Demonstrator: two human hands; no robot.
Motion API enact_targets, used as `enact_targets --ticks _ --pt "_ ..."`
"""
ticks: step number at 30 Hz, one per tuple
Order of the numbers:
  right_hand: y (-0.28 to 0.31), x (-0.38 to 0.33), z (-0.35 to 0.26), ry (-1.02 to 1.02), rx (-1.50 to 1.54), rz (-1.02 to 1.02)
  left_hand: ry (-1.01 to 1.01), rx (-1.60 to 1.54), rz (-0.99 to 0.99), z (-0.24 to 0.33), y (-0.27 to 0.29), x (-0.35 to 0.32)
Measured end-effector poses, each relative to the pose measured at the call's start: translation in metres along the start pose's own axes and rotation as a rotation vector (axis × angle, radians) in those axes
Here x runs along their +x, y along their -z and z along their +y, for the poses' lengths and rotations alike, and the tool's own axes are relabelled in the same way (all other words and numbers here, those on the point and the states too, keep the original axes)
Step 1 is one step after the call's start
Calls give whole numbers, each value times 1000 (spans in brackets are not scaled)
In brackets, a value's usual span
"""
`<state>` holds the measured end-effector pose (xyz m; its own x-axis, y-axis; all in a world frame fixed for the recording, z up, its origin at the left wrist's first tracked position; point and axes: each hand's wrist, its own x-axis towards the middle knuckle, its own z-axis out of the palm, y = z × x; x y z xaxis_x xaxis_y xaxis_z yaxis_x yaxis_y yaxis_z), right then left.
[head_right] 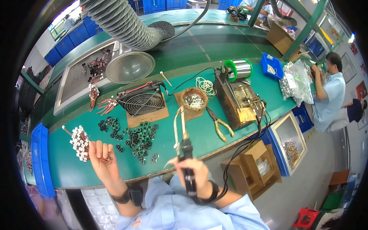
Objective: The person picks up a circuit board and a wire, joins them using a soldering iron, and sets the assembly aside. After repeating this, they gather a bundle of wires and place them on a tray before soldering another circuit board.
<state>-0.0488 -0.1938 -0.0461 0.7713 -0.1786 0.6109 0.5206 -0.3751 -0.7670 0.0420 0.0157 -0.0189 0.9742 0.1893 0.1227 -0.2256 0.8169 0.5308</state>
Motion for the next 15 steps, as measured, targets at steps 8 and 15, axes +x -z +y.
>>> enact_targets --ticks 8,15 --pt "37 144 50 265 -578 412 220 827 76 -8 -16 -41" --pt "66 170 63 293 -851 302 134 1188 -457 -25 -17 -45"
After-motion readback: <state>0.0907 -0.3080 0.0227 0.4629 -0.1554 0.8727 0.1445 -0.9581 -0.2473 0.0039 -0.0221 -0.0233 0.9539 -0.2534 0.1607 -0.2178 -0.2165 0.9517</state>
